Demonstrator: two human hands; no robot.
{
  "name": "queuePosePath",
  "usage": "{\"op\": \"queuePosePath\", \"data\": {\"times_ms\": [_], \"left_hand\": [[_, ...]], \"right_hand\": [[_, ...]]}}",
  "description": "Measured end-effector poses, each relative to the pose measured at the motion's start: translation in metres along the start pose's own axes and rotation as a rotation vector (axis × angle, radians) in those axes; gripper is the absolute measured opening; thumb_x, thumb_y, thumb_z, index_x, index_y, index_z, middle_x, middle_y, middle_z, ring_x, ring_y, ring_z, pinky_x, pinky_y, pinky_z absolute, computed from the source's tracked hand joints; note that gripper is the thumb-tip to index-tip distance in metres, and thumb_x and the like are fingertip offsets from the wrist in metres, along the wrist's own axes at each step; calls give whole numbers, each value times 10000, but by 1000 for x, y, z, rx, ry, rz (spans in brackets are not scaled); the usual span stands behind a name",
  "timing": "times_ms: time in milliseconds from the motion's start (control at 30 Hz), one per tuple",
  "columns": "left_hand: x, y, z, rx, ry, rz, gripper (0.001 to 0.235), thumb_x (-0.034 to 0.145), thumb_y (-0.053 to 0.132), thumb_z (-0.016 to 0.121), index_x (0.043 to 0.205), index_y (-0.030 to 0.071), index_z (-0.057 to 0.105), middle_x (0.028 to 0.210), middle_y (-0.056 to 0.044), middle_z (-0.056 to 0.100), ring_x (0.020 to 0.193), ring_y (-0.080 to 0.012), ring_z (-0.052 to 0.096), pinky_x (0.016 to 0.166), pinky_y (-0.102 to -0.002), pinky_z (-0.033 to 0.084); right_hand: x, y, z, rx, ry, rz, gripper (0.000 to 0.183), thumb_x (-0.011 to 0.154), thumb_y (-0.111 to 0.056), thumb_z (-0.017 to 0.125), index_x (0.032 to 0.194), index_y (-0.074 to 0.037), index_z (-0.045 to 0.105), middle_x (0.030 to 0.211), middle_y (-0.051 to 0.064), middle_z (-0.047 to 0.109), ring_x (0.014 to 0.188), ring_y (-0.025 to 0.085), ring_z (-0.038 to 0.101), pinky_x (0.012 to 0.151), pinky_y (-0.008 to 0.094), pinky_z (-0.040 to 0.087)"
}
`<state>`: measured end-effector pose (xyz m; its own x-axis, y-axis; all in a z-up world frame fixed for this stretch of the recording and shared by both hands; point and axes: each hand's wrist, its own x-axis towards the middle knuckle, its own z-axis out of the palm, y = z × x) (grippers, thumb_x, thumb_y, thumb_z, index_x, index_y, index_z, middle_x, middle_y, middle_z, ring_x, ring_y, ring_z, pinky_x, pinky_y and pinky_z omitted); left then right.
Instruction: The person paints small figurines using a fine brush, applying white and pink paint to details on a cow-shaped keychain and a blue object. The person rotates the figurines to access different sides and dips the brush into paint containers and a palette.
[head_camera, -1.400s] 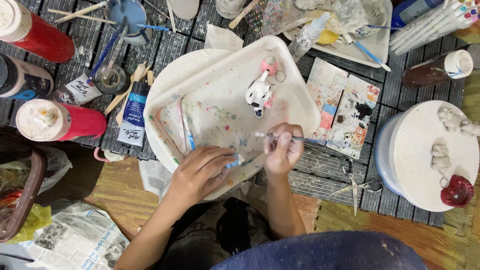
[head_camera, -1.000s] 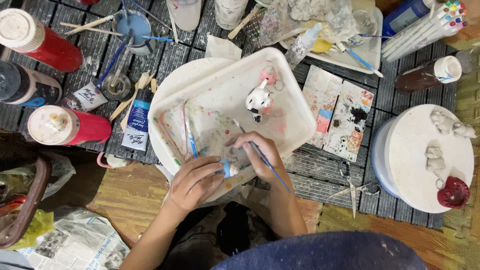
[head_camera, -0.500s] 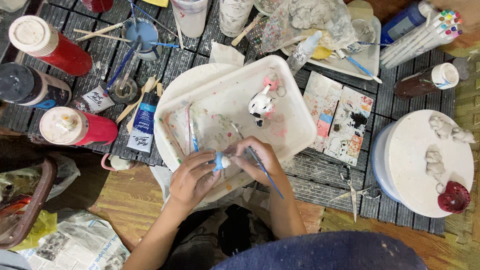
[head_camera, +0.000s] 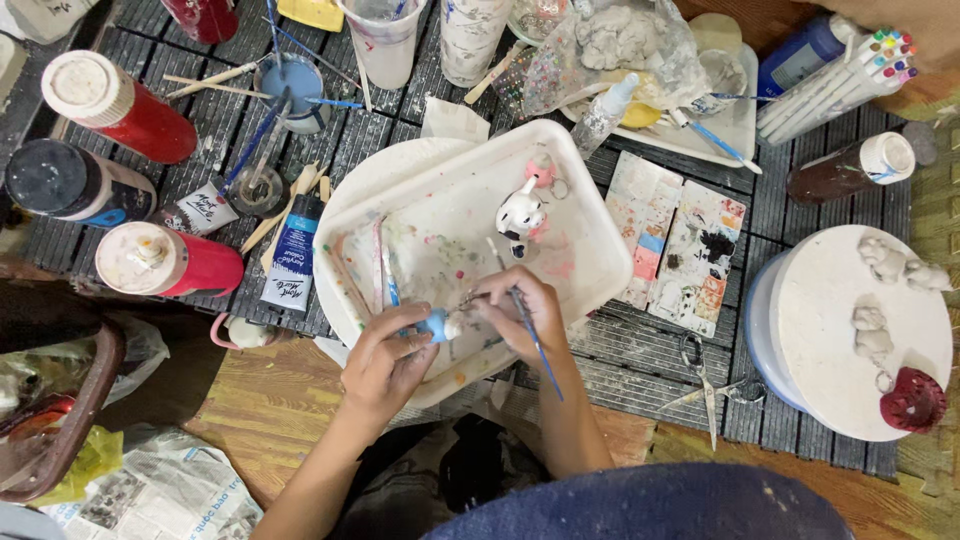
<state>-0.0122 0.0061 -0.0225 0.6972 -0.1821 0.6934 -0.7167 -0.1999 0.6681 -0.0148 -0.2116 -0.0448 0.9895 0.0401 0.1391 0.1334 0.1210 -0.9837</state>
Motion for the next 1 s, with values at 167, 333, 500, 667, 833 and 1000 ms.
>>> {"op": "queuePosePath", "data": {"times_ms": [167,333,500,667,833,1000], "left_hand": [[2,3,0,-20,-76,34,350,804,-59,841,1031,33,592,1199,-167,680,1121,-360,709,945,-431,604],[8,4,3,-28,-79,73,344,804,-61,833,1019,39,585,1197,-156,675,1139,-351,707,977,-458,591],[12,6,4,-48,-74,27,330,797,-68,824,979,30,566,1209,-157,668,1133,-358,704,953,-436,591],[15,10,2,6,-95,-9,337,769,-53,831,946,45,562,1208,-136,670,1124,-325,698,936,-399,594],[16,14,0,-18,-164,-184,316,777,-10,848,914,51,570,1237,-138,686,1092,-265,720,863,-331,596],[19,16,-4,-169,-211,-248,300,770,17,850,911,53,588,1236,-152,678,1093,-252,711,879,-326,587]], "right_hand": [[1,-1,-5,-70,94,-116,231,924,146,678,955,-6,506,1053,169,693,1001,195,720,861,333,615],[10,-26,-4,-63,111,-142,246,932,134,674,946,-23,486,1047,172,679,1031,225,740,873,344,642],[12,-55,2,-129,73,-196,268,930,141,694,940,-29,487,1018,183,714,1019,255,757,866,350,649],[14,-73,13,-246,-12,-262,267,906,135,726,935,-22,512,1015,174,733,1021,249,768,870,360,672],[16,-86,21,-322,-34,-260,259,893,106,755,930,-22,532,1002,172,737,1005,240,780,863,339,660],[17,-95,23,-390,-60,-271,271,893,78,773,915,-41,531,1025,174,767,1006,226,786,857,324,643]]}}
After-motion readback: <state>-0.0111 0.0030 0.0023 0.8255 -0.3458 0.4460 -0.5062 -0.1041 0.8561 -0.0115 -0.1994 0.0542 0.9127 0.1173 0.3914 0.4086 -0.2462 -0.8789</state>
